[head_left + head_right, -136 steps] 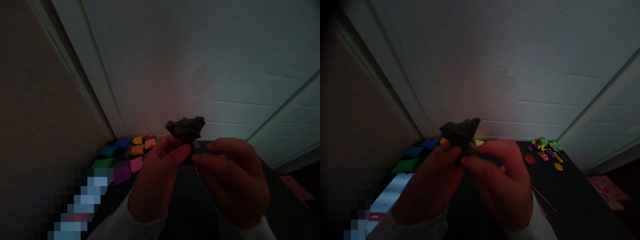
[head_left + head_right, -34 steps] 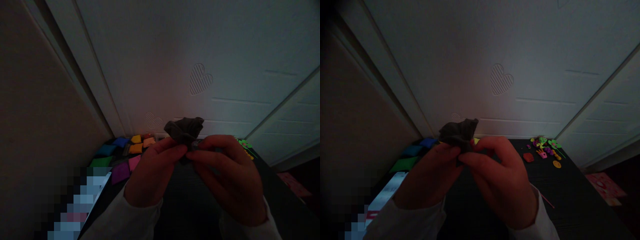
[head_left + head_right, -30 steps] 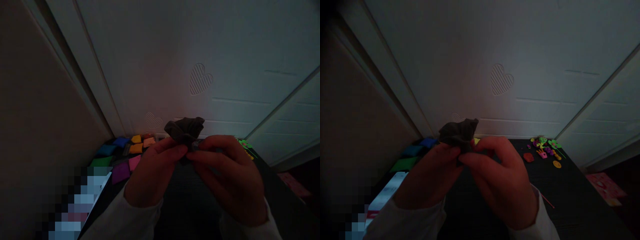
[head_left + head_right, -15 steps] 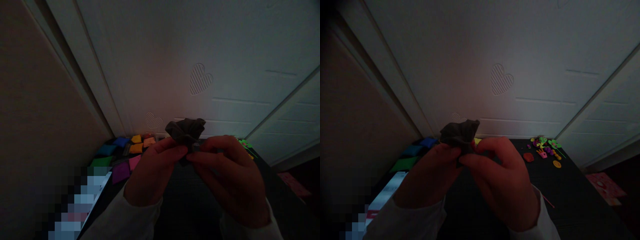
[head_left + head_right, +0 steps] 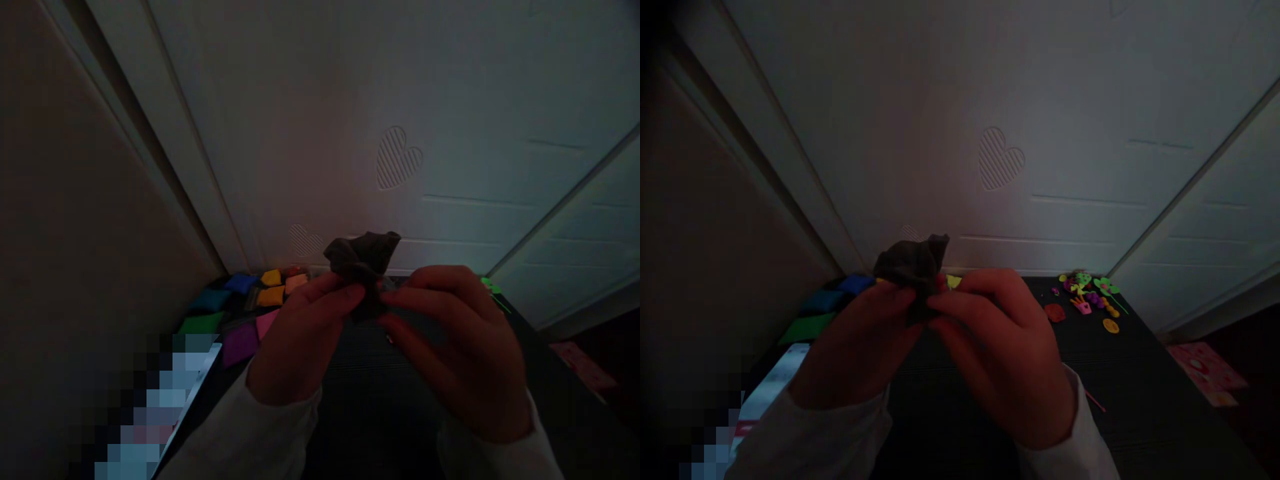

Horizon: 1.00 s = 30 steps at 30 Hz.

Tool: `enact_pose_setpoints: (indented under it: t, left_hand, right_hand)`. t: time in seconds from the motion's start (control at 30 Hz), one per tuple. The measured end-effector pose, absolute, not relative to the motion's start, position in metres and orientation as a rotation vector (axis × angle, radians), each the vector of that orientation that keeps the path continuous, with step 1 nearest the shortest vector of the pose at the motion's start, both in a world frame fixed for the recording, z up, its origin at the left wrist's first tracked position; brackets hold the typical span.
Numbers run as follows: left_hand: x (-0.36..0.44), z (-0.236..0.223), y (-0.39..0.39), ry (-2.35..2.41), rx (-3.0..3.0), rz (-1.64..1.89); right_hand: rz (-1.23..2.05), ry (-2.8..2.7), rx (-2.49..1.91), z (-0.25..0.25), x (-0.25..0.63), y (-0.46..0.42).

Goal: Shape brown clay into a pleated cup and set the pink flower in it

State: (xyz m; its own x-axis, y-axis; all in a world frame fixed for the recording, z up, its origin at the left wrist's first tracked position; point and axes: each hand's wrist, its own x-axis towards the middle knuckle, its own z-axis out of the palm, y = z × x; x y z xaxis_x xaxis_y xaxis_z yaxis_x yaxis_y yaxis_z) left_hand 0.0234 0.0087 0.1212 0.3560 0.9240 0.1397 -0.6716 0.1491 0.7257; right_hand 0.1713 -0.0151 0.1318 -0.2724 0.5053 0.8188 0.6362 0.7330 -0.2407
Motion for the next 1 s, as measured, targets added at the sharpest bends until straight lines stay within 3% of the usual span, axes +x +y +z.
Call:
enact_pose_setpoints:
  t: [0.53, 1.0]
  left_hand:
    - [0.017, 0.096, 0.036, 0.49, 0.629, 1.22]
    - [-0.002, -0.032, 0.047, 1.154, 1.592, 1.009]
  right_hand:
    - [-0.124, -1.799, -1.038, 0.114, 0.194, -0.012]
    - [0.43, -1.721, -1.243, -0.027, 0.188, 0.003]
